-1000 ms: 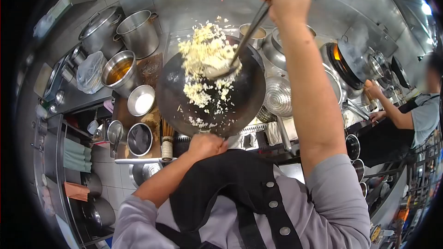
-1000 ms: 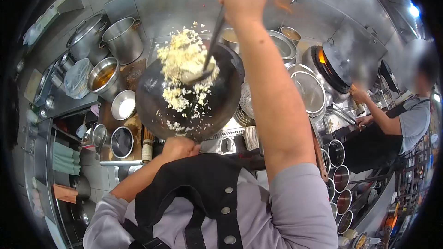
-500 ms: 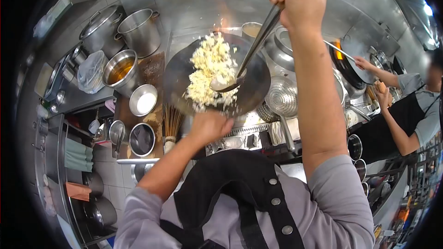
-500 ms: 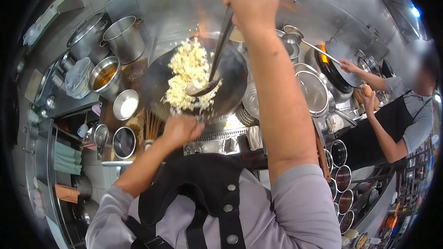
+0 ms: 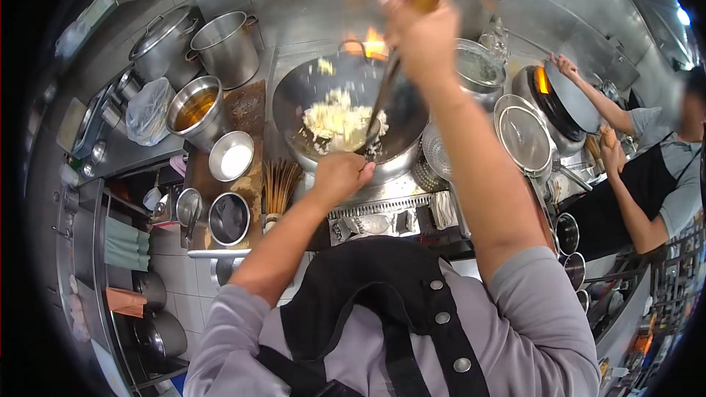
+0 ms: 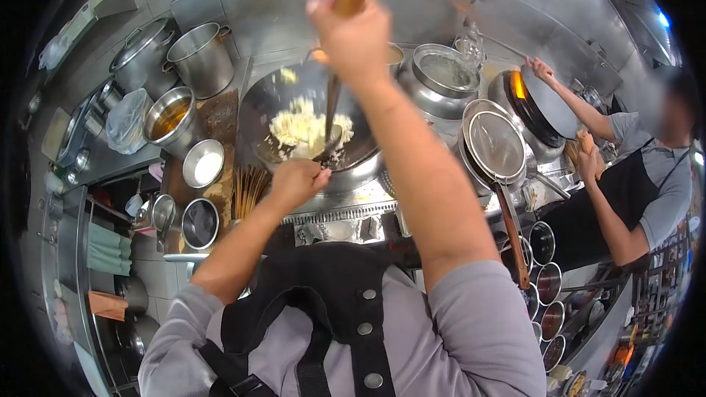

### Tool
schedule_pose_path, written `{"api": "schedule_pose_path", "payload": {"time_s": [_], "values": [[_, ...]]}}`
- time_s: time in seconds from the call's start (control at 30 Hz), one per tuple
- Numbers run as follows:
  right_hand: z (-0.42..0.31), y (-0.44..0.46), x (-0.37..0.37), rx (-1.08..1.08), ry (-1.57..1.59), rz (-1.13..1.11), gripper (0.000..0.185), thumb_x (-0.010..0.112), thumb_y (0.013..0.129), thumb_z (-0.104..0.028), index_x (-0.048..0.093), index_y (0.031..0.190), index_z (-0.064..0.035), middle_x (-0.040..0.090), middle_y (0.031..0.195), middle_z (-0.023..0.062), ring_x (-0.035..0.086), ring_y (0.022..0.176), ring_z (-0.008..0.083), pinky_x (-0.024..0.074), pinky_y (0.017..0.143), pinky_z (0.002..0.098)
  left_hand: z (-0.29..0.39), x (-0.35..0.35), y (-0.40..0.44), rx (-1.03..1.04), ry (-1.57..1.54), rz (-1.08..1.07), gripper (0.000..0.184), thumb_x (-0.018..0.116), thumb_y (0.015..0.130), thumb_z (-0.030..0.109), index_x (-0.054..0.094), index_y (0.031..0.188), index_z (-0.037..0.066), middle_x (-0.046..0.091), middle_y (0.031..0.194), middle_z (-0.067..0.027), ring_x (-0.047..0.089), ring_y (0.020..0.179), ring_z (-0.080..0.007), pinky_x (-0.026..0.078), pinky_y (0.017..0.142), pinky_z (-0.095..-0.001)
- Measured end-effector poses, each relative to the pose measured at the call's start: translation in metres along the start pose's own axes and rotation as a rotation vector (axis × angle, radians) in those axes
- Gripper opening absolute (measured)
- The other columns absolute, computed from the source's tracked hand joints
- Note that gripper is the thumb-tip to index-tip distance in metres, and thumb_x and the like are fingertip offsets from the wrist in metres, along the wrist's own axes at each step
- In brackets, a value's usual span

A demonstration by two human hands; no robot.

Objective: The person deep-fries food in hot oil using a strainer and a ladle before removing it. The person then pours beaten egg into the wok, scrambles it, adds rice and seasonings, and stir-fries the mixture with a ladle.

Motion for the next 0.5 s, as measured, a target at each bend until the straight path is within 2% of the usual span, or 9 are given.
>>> {"api": "schedule_pose_path", "payload": {"time_s": [0.07,0.17,0.23,0.27,0.3,0.33,0.37,0.43,0.5], "values": [[0.020,-0.007,0.001,-0.050,-0.082,0.066,0.017,0.077,0.085,-0.015,0.065,0.081,-0.0032,0.063,0.066,0.0047,0.054,0.049,0.0103,0.0420,0.047,0.0268,-0.006,0.024,-0.016,-0.022,0.018,0.039,0.042,0.064,0.090,0.039,0.062,0.061,0.009,0.062,0.062,-0.0121,0.063,0.060,-0.0352,0.049,0.057,-0.0505],[0.004,0.013,-0.012,-0.040,-0.041,0.138,0.015,0.073,0.088,-0.007,0.059,0.084,-0.0020,0.058,0.060,0.0042,0.054,0.047,0.0130,0.0448,0.047,0.0293,0.014,0.035,-0.080,-0.038,-0.049,-0.191,0.044,0.062,0.092,0.041,0.064,0.061,0.010,0.065,0.063,-0.0127,0.065,0.060,-0.0349,0.053,0.058,-0.0476],[-0.041,0.043,-0.016,0.014,0.088,0.074,0.017,0.073,0.090,-0.010,0.059,0.085,-0.0017,0.059,0.062,0.0031,0.055,0.049,0.0111,0.0448,0.047,0.0289,0.035,0.001,-0.086,0.023,-0.166,-0.230,0.047,0.060,0.093,0.043,0.064,0.060,0.010,0.066,0.064,-0.0128,0.066,0.058,-0.0346,0.054,0.057,-0.0467],[-0.052,0.048,-0.019,0.017,0.090,0.067,0.017,0.073,0.090,-0.010,0.059,0.085,-0.0017,0.059,0.062,0.0031,0.055,0.049,0.0111,0.0448,0.047,0.0289,0.034,-0.007,-0.070,0.009,-0.047,-0.267,0.046,0.059,0.093,0.043,0.065,0.061,0.010,0.066,0.064,-0.0122,0.066,0.059,-0.0343,0.053,0.057,-0.0472],[-0.065,0.046,-0.015,-0.034,0.149,-0.055,0.017,0.074,0.088,-0.013,0.062,0.086,-0.0019,0.061,0.065,0.0030,0.057,0.052,0.0111,0.0465,0.050,0.0286,0.027,-0.008,-0.049,-0.011,0.069,-0.311,0.046,0.059,0.093,0.043,0.065,0.062,0.011,0.066,0.064,-0.0117,0.065,0.060,-0.0341,0.052,0.057,-0.0477],[-0.073,0.037,-0.008,-0.084,0.211,-0.173,0.018,0.075,0.086,-0.017,0.065,0.086,-0.0021,0.064,0.068,0.0029,0.059,0.055,0.0112,0.0483,0.053,0.0284,0.020,-0.016,-0.026,0.023,0.064,-0.165,0.044,0.059,0.094,0.043,0.065,0.063,0.011,0.064,0.064,-0.0117,0.065,0.061,-0.0339,0.050,0.056,-0.0489],[-0.059,0.024,0.000,-0.078,0.217,-0.172,0.018,0.075,0.086,-0.017,0.065,0.086,-0.0021,0.064,0.068,0.0029,0.059,0.055,0.0112,0.0483,0.053,0.0284,0.008,-0.013,-0.004,0.044,0.070,-0.107,0.043,0.059,0.094,0.042,0.065,0.064,0.011,0.064,0.064,-0.0114,0.064,0.062,-0.0339,0.049,0.055,-0.0496],[-0.001,-0.010,0.007,-0.007,-0.143,-0.009,0.019,0.076,0.086,-0.018,0.065,0.088,-0.0027,0.064,0.070,0.0023,0.058,0.056,0.0107,0.0482,0.054,0.0304,-0.010,0.010,0.004,-0.006,-0.017,0.078,0.043,0.060,0.093,0.041,0.064,0.064,0.010,0.064,0.065,-0.0119,0.063,0.061,-0.0344,0.049,0.056,-0.0499],[0.034,-0.015,0.001,-0.046,-0.113,0.043,0.018,0.076,0.087,-0.013,0.062,0.089,-0.0020,0.060,0.066,0.0023,0.056,0.052,0.0110,0.0459,0.050,0.0297,-0.009,0.029,-0.026,-0.029,-0.004,0.033,0.042,0.062,0.092,0.041,0.064,0.063,0.010,0.064,0.064,-0.0117,0.063,0.060,-0.0345,0.049,0.056,-0.0496]]}}
Point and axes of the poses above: each hand's wrist, its own y-axis towards the middle knuckle, its own x-axis out of the palm, z = x × y, the point moved 7 cm from there along y, towards the middle knuckle
